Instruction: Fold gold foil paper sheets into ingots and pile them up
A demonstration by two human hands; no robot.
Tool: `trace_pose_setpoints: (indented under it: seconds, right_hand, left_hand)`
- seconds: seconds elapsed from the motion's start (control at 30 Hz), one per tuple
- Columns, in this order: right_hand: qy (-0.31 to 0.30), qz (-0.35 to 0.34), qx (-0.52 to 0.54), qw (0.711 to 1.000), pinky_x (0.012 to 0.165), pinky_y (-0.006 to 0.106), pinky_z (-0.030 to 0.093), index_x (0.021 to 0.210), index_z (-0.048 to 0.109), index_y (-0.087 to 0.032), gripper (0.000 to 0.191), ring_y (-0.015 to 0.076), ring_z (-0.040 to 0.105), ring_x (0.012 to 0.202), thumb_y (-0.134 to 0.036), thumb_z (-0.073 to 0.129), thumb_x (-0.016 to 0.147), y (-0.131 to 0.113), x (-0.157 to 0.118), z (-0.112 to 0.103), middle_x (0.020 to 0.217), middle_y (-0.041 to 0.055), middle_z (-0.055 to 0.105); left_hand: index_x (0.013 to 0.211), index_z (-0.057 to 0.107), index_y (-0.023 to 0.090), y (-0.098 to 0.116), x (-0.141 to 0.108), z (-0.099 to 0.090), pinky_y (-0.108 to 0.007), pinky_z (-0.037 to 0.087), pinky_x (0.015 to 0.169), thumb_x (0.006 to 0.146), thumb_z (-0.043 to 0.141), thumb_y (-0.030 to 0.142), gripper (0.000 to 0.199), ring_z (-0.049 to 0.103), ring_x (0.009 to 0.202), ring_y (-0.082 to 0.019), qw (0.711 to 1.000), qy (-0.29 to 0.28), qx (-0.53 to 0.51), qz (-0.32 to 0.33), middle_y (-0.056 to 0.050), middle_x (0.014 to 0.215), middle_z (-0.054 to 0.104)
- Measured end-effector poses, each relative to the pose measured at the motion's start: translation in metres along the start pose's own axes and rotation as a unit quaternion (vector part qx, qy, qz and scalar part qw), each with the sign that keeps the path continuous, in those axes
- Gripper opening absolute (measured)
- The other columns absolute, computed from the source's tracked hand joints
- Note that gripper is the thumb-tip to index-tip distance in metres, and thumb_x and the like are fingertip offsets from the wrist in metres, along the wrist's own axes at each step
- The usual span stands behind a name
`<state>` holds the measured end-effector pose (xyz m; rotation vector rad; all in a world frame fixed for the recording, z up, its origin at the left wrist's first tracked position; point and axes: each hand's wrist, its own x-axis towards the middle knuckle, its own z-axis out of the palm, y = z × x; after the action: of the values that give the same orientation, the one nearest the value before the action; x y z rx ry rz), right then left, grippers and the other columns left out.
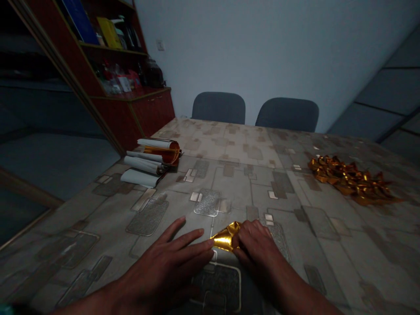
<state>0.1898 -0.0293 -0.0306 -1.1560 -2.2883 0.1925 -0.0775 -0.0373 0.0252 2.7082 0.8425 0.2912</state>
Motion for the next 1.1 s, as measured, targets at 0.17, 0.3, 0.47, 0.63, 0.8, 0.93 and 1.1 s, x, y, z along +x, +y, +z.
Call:
trace_pose_setpoints:
  seconds: [0.17, 0.3, 0.47, 0.63, 0.8, 0.93, 1.1]
  right_hand:
    - [0.03, 0.009, -0.016, 0.999, 0.066, 0.031, 0.033, 0.077, 0.055, -0.022, 0.013, 0.0197, 0.05, 0.072, -0.01, 0.053, 0.082, 0.0, -0.002, 0.007, 0.077, 0.0022, 0.061]
    - [0.026, 0.012, -0.013, 1.0, 0.065, 0.031, 0.033, 0.076, 0.054, -0.022, 0.014, 0.0202, 0.051, 0.072, -0.01, 0.052, 0.083, -0.003, -0.001, 0.004, 0.077, 0.0029, 0.061]
    - [-0.025, 0.058, 0.065, 0.996, 0.071, 0.034, 0.04, 0.1, 0.058, -0.022, 0.024, 0.0227, 0.057, 0.081, -0.007, 0.057, 0.082, -0.013, 0.006, -0.014, 0.09, 0.0049, 0.067]
    - [-0.036, 0.085, 0.074, 0.993, 0.071, 0.035, 0.041, 0.102, 0.059, -0.022, 0.024, 0.0235, 0.058, 0.082, -0.01, 0.063, 0.081, -0.02, 0.013, -0.021, 0.091, 0.0049, 0.066]
    - [-0.04, 0.091, 0.048, 0.994, 0.067, 0.034, 0.036, 0.08, 0.057, -0.021, 0.009, 0.0226, 0.055, 0.075, -0.019, 0.062, 0.087, -0.019, 0.015, -0.015, 0.08, 0.0035, 0.063]
    - [-0.038, 0.088, 0.045, 0.994, 0.065, 0.033, 0.035, 0.078, 0.055, -0.021, 0.012, 0.0215, 0.054, 0.073, -0.018, 0.059, 0.089, -0.019, 0.014, -0.013, 0.079, 0.0038, 0.063]
    - [-0.021, 0.082, 0.058, 0.995, 0.064, 0.034, 0.032, 0.078, 0.053, -0.022, 0.013, 0.0213, 0.053, 0.072, -0.018, 0.056, 0.09, -0.018, 0.011, -0.011, 0.079, 0.0033, 0.061]
  left_hand:
    - [0.145, 0.039, 0.034, -0.012, -0.012, 0.011, -0.061, 0.023, 0.117, 0.09, 0.057, 0.014, 0.061, 0.05, 0.133, -0.028, 0.999, 0.007, 0.037, -0.025, -0.002, 0.142, 0.058]
    - [0.138, 0.046, 0.029, -0.02, -0.019, 0.01, -0.054, 0.03, 0.113, 0.095, 0.047, 0.01, 0.047, 0.054, 0.125, -0.025, 0.991, 0.11, 0.059, -0.041, -0.006, 0.137, 0.06]
    - [0.107, 0.062, 0.025, -0.011, 0.007, 0.002, -0.035, 0.047, 0.084, 0.094, 0.056, 0.02, 0.015, 0.057, 0.099, -0.022, 0.988, 0.086, -0.046, -0.123, -0.004, 0.106, 0.062]
    - [0.096, 0.063, 0.024, -0.009, 0.039, 0.009, -0.035, 0.044, 0.082, 0.083, 0.069, 0.017, 0.016, 0.054, 0.097, -0.022, 0.986, 0.056, -0.099, -0.122, -0.002, 0.102, 0.058]
    - [0.089, 0.063, 0.023, -0.011, 0.04, 0.011, -0.036, 0.041, 0.085, 0.085, 0.065, 0.015, 0.009, 0.054, 0.097, -0.022, 0.982, 0.061, -0.115, -0.136, -0.001, 0.098, 0.058]
    - [0.092, 0.062, 0.024, -0.014, 0.037, 0.011, -0.036, 0.04, 0.085, 0.087, 0.062, 0.017, 0.009, 0.053, 0.098, -0.022, 0.982, 0.063, -0.12, -0.132, -0.002, 0.1, 0.058]
    - [0.098, 0.06, 0.025, -0.016, 0.035, 0.014, -0.036, 0.041, 0.084, 0.086, 0.062, 0.017, 0.014, 0.053, 0.098, -0.022, 0.98, 0.071, -0.132, -0.127, -0.002, 0.101, 0.059]
